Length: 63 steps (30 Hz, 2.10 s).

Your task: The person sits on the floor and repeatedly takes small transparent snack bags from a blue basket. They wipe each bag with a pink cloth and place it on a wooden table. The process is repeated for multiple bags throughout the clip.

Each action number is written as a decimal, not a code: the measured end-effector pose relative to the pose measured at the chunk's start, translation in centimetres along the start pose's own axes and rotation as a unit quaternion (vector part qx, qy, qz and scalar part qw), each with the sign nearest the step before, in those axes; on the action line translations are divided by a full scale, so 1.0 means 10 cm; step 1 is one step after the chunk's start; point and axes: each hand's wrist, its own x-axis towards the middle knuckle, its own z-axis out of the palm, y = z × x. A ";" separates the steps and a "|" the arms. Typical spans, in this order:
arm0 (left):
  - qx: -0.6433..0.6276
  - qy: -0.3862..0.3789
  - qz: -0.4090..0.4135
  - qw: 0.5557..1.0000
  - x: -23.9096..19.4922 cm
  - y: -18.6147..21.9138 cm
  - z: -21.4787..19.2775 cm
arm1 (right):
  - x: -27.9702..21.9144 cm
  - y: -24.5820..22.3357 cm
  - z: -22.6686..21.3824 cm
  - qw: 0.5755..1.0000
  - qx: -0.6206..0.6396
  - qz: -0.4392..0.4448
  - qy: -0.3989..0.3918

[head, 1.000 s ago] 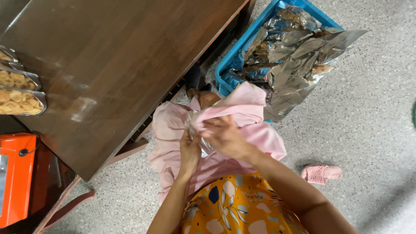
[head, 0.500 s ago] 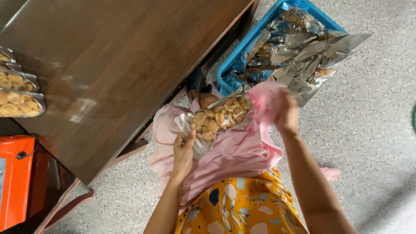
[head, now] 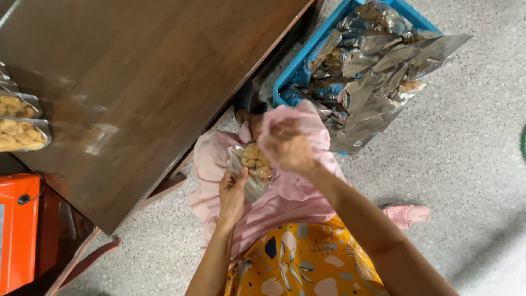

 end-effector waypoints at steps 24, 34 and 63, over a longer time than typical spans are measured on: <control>0.496 -0.134 0.655 0.554 -0.05 0.44 -0.49 | -0.45 -0.78 -0.27 0.976 0.130 -0.165 -0.066; 0.508 -0.049 0.657 0.555 -0.06 0.45 -0.47 | 0.00 0.26 -0.22 0.966 0.098 0.214 -0.108; 0.391 -0.070 0.701 0.592 -0.02 0.95 -0.12 | -0.46 1.05 -0.42 0.632 0.716 0.261 0.141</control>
